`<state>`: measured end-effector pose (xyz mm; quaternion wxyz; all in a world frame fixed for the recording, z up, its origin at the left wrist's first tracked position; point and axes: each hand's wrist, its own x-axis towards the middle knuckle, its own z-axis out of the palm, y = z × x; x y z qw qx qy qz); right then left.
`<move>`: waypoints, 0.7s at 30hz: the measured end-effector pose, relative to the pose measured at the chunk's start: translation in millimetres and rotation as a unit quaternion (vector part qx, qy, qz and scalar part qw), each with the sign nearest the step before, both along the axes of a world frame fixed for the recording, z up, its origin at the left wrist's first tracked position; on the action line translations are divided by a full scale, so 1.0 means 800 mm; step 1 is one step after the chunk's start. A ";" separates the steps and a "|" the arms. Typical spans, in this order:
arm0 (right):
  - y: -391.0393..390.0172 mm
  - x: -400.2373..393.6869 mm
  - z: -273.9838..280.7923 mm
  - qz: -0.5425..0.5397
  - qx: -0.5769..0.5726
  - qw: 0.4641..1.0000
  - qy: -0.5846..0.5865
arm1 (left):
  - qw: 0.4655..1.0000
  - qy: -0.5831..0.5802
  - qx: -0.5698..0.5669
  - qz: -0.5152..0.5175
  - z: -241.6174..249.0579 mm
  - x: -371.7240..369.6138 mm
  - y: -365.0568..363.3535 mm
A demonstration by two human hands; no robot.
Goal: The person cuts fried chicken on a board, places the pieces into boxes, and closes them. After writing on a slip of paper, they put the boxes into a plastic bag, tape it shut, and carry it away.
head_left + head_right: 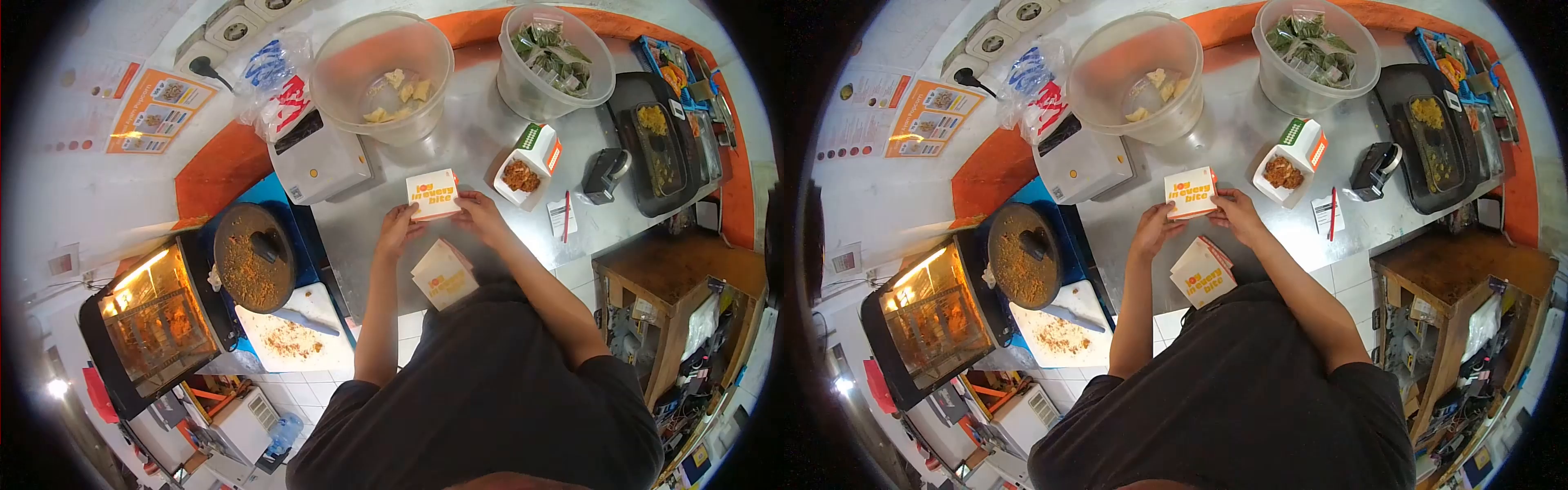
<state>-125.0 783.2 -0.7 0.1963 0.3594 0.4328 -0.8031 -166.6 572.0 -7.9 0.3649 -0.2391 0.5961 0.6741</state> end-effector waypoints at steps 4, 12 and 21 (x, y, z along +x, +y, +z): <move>-0.009 -0.004 -0.035 -0.061 -0.057 0.995 0.045 | 0.991 0.026 0.089 0.092 -0.028 0.005 0.010; -0.020 -0.008 -0.081 -0.084 0.042 0.983 0.159 | 0.992 0.118 -0.011 0.042 -0.040 0.001 0.019; -0.004 -0.014 -0.031 0.174 0.587 0.767 0.192 | 0.618 0.625 -0.338 -0.337 0.043 -0.036 0.042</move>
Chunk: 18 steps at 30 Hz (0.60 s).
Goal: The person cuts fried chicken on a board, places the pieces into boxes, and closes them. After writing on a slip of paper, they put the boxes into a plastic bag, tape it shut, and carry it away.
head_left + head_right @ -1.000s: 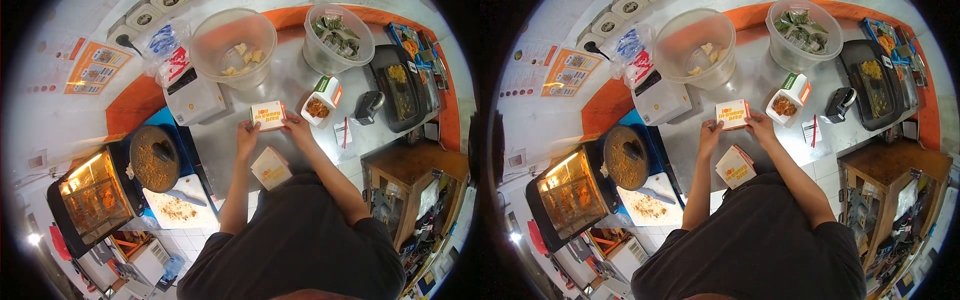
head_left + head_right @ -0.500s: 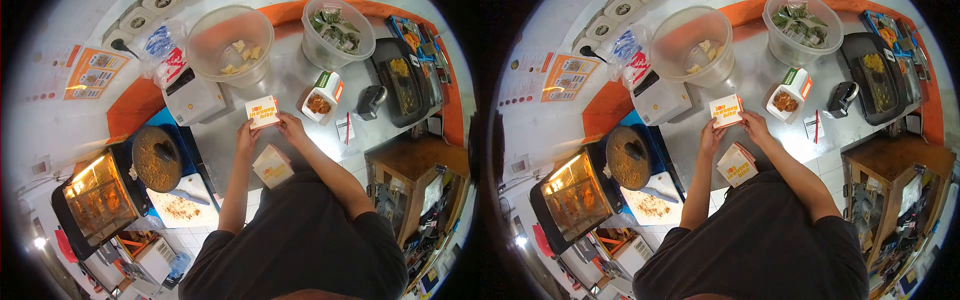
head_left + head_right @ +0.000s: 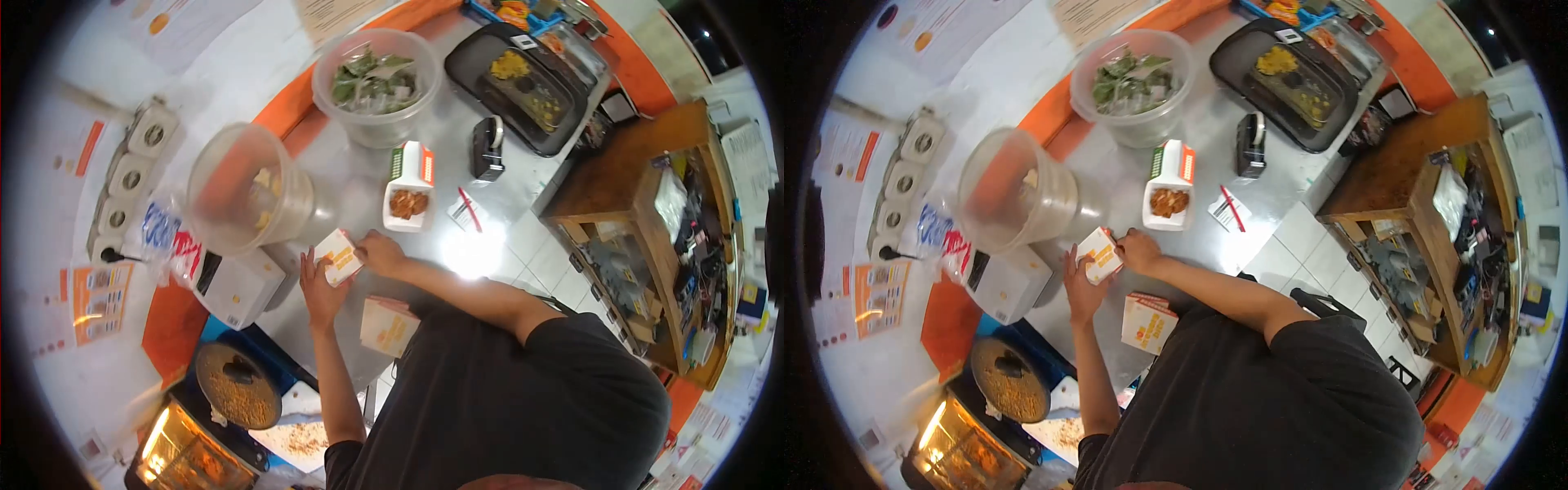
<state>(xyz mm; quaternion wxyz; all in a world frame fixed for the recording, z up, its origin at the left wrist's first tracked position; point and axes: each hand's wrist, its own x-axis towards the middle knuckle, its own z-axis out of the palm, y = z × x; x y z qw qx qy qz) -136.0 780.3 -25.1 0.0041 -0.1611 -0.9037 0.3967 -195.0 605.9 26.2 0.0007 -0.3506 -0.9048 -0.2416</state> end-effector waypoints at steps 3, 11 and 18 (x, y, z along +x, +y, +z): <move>0.066 0.017 0.063 0.000 -0.231 0.973 -0.003 | 0.997 -0.076 -0.016 -0.028 -0.006 -0.020 0.004; 0.319 0.125 0.029 -0.455 -0.076 0.883 0.088 | 0.995 -0.064 -0.045 0.066 -0.036 -0.017 0.035; 0.345 0.113 -0.002 -0.512 -0.402 0.751 0.115 | 0.995 -0.016 -0.086 0.051 -0.056 -0.019 0.034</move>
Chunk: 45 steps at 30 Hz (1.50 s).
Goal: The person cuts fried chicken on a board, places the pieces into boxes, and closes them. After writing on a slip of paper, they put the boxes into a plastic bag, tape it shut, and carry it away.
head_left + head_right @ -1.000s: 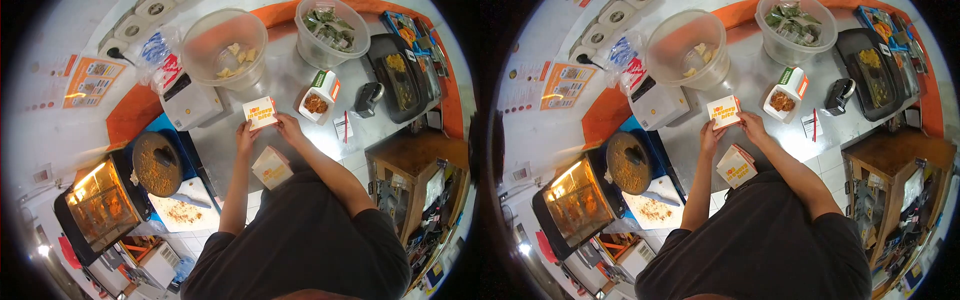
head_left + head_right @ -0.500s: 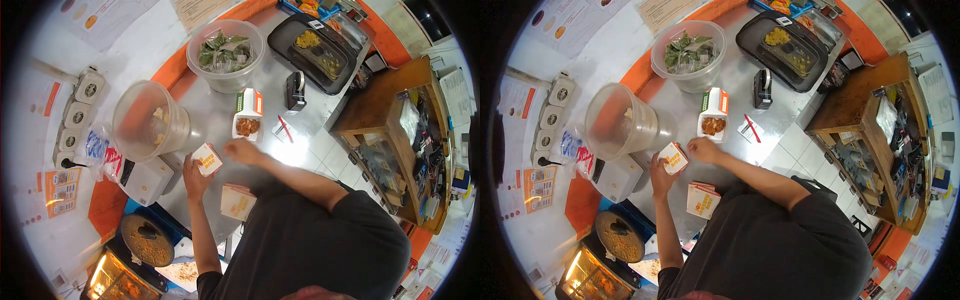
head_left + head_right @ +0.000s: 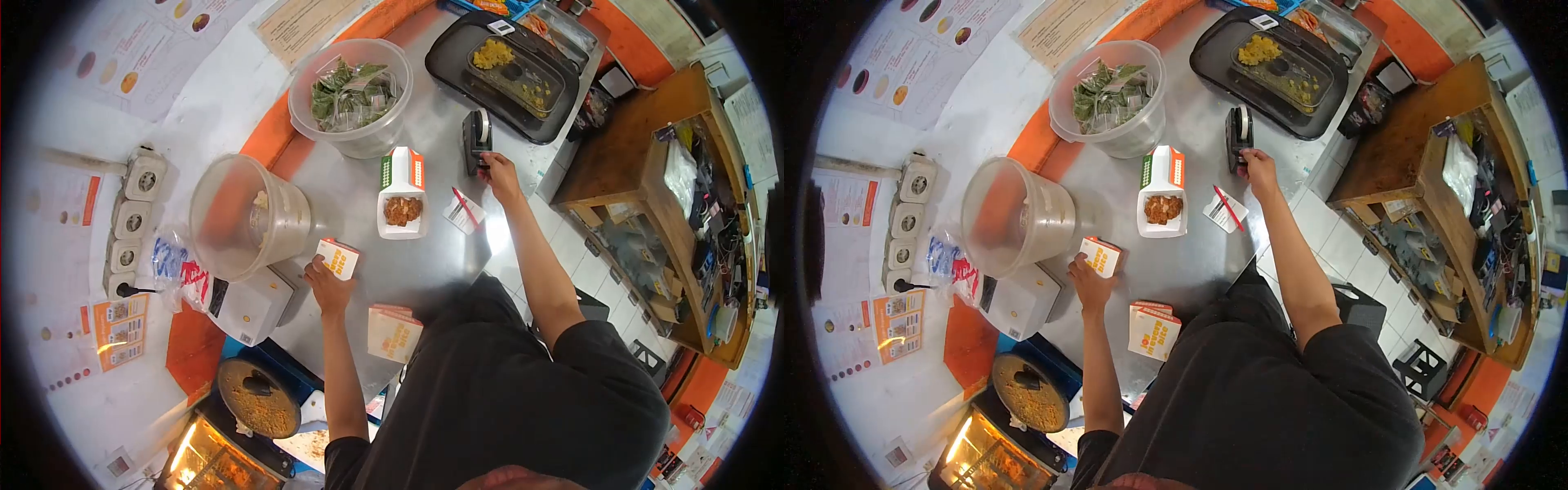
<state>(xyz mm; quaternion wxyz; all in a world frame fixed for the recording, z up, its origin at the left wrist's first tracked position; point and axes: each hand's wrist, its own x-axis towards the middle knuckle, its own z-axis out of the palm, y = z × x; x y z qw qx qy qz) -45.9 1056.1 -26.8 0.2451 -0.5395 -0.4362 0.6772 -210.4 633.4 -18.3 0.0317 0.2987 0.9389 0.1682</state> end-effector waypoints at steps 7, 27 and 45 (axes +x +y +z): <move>-0.068 0.033 -0.017 0.038 0.174 0.984 0.011 | 0.985 -0.107 -0.036 0.130 0.020 -0.001 0.021; -0.281 -0.050 0.265 0.622 0.502 0.599 0.052 | 0.768 -0.524 0.367 0.028 0.145 0.085 -0.016; -0.099 -0.129 0.031 0.414 0.132 0.848 -0.304 | 0.991 -0.077 -0.108 0.031 0.196 0.200 -0.021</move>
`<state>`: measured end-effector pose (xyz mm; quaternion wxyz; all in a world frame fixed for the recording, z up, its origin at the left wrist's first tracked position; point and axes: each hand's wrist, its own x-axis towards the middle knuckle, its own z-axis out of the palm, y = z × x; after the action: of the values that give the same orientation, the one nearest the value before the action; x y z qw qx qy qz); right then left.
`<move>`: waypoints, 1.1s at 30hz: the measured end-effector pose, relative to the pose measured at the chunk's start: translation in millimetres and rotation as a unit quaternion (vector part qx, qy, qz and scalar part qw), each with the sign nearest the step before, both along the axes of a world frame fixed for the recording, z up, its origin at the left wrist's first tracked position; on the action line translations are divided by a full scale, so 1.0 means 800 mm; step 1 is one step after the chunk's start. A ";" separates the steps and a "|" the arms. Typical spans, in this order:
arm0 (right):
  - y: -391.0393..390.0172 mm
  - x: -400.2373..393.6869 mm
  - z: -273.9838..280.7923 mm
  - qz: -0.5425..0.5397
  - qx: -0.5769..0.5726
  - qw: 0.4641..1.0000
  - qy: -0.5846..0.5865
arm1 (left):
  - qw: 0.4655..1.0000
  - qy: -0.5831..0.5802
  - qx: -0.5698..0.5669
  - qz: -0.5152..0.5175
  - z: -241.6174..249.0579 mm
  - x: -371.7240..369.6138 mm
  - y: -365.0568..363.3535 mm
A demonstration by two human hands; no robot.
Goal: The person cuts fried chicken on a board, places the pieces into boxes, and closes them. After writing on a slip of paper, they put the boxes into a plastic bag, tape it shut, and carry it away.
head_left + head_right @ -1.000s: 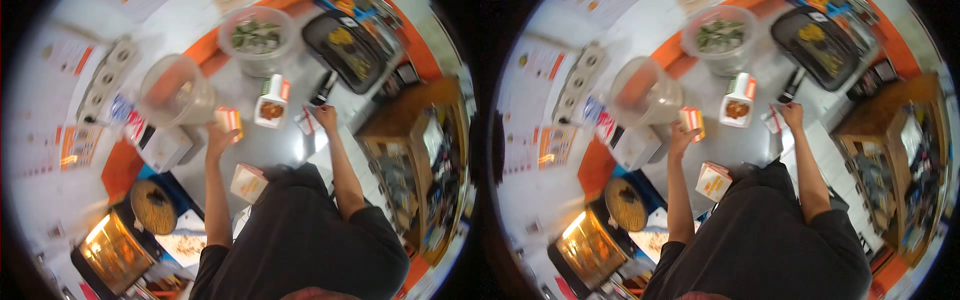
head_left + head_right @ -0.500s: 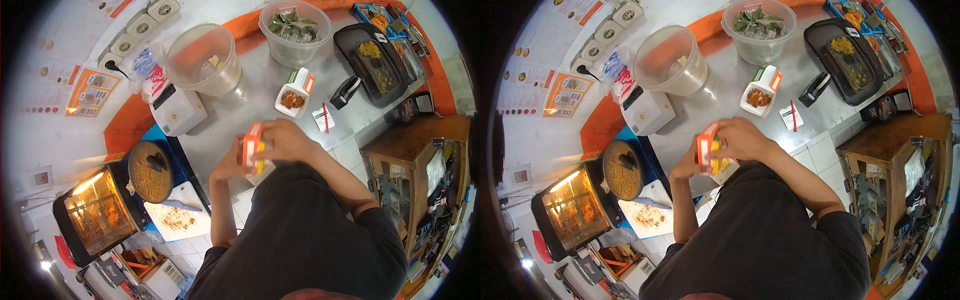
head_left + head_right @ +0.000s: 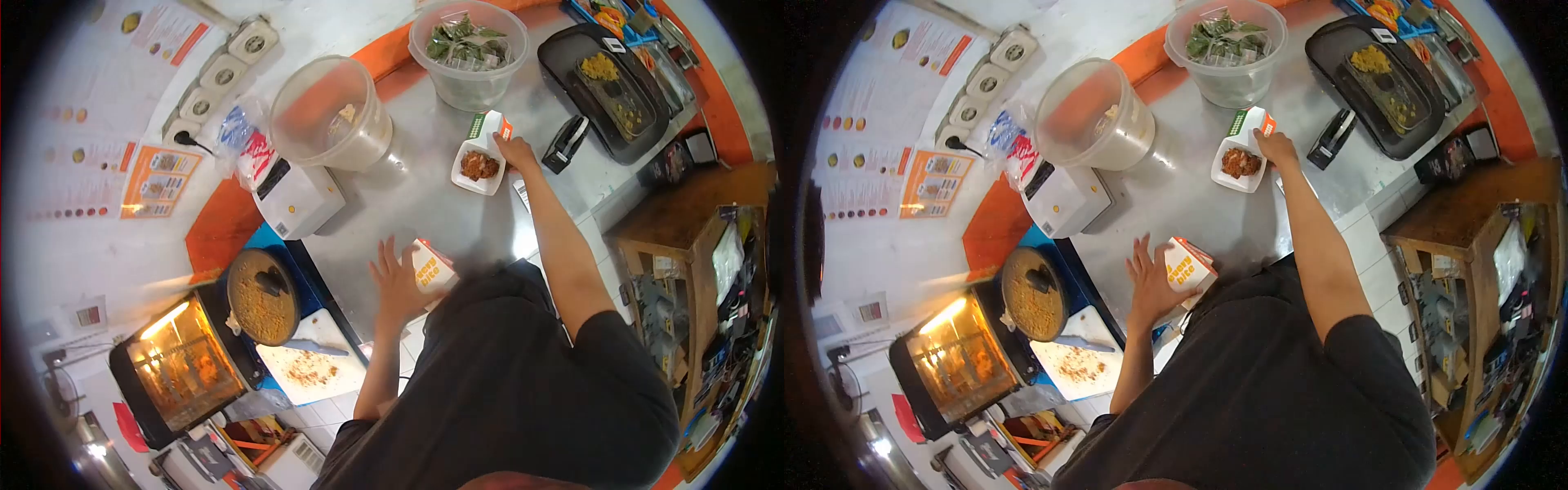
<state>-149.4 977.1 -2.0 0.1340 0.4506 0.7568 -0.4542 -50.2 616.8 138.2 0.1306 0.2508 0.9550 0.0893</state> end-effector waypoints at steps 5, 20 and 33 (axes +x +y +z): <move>-0.004 -0.021 -0.026 0.042 -0.186 0.982 -0.004 | 0.976 -0.109 0.189 0.006 -0.040 -0.134 0.102; -0.097 0.022 -0.056 0.187 0.097 0.896 0.391 | 0.978 -0.095 0.185 -0.011 -0.211 -0.262 0.099; -0.121 0.032 0.015 -0.007 -0.284 0.949 0.135 | 0.838 -0.405 0.296 0.216 -0.148 -0.210 0.081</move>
<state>-124.0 880.3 10.1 0.1499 0.3331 0.6042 -0.7082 -218.1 681.2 20.1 0.4026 0.0067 0.7747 0.4875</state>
